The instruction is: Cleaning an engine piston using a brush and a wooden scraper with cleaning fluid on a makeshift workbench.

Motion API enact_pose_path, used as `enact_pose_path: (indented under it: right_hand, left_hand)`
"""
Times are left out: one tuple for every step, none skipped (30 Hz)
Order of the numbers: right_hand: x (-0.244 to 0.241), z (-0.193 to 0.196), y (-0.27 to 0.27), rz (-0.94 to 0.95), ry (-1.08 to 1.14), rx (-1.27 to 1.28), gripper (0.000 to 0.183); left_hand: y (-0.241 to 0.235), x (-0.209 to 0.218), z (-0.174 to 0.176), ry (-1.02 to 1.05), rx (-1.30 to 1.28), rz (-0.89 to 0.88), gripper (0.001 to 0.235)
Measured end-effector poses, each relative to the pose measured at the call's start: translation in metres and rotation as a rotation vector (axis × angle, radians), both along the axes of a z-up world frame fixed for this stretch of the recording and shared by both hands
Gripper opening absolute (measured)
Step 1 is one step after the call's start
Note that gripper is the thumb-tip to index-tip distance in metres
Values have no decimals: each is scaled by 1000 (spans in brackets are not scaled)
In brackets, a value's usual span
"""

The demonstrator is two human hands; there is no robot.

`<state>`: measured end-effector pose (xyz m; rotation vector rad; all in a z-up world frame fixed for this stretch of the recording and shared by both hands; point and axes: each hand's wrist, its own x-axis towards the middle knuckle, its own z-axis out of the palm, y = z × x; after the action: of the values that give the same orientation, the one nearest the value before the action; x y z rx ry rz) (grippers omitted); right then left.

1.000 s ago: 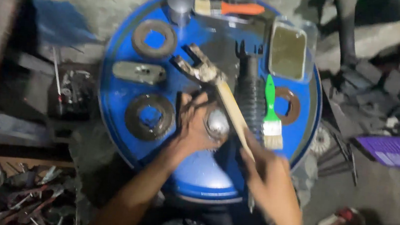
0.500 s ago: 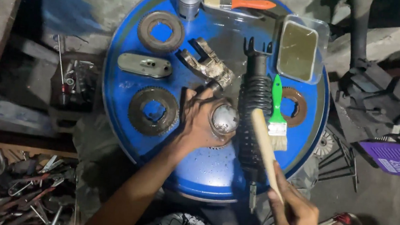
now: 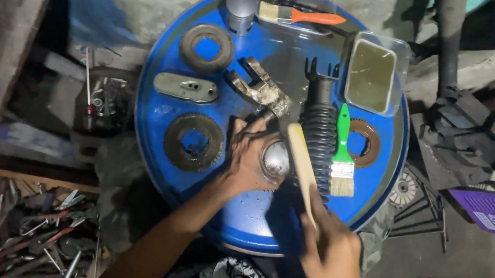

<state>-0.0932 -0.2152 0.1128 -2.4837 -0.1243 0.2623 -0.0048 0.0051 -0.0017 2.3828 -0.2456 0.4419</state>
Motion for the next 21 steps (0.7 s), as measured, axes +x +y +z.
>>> enact_pose_path:
  right_hand:
    - [15,-6,12,45,-69,45,61]
    - [31,-11,24,91,-139,89,60]
    - [30,-7,22,84,-132,81,60]
    - [29,-2,22,105,-125,78,61]
    - [29,3,26,133,-119,81,63]
    - [17,15,13,133,-111,81,63]
    - [8,28,-2,107,5,65,66]
    - [-2,42,-18,80,121,48,71]
    - [3,43,-20,89,123,50,71]
    - [7,44,-23,110,97,26,68]
    - [8,44,-24,120,70,3,66]
    - [19,41,-10,118,71,4,66]
    - [29,39,4,126,46,76,64]
    - [39,36,17,134,19,147,63]
    - [31,44,16,136,28,151,63]
    - [24,52,15,134,79,80,62]
    - [23,60,13,128,111,6,61]
    - [17,61,3,124,101,7,61]
    - [9,61,-8,137,114,-4,69]
    - [0,60,-20,149,127,-16,80]
    - [6,56,-7,147,140,-13,80]
  left_hand:
    - [-2,2,-1,-6,-2,12,70]
    - [-4,4,-3,-13,-5,24,67]
    - [-7,4,-2,-5,-12,17,67]
    - [-8,4,-2,35,-12,15,63]
    - [-4,4,0,75,-6,21,59]
    - [-1,0,-3,83,-6,22,59]
    - [-3,1,-4,104,-17,17,72]
    - [-4,2,-6,126,-28,11,86]
    - [-5,2,-7,128,-27,21,86]
    - [-6,3,-8,47,-33,9,88]
    - [-7,2,-11,-33,-38,-14,89]
    - [-6,3,-10,-31,-37,-16,89]
    - [-7,1,-10,-4,1,-31,83]
    - [-8,0,-10,23,38,-46,76]
    - [-8,-3,-13,32,42,-44,76]
    - [-8,-6,-16,46,50,-47,72]
    - [-8,3,-19,42,57,-56,68]
    - [-8,5,-10,31,59,-59,68]
    - [-9,1,-2,-7,61,-68,64]
    - [-10,-3,5,-46,63,-78,61]
    - [-9,-3,-5,-33,64,-80,61]
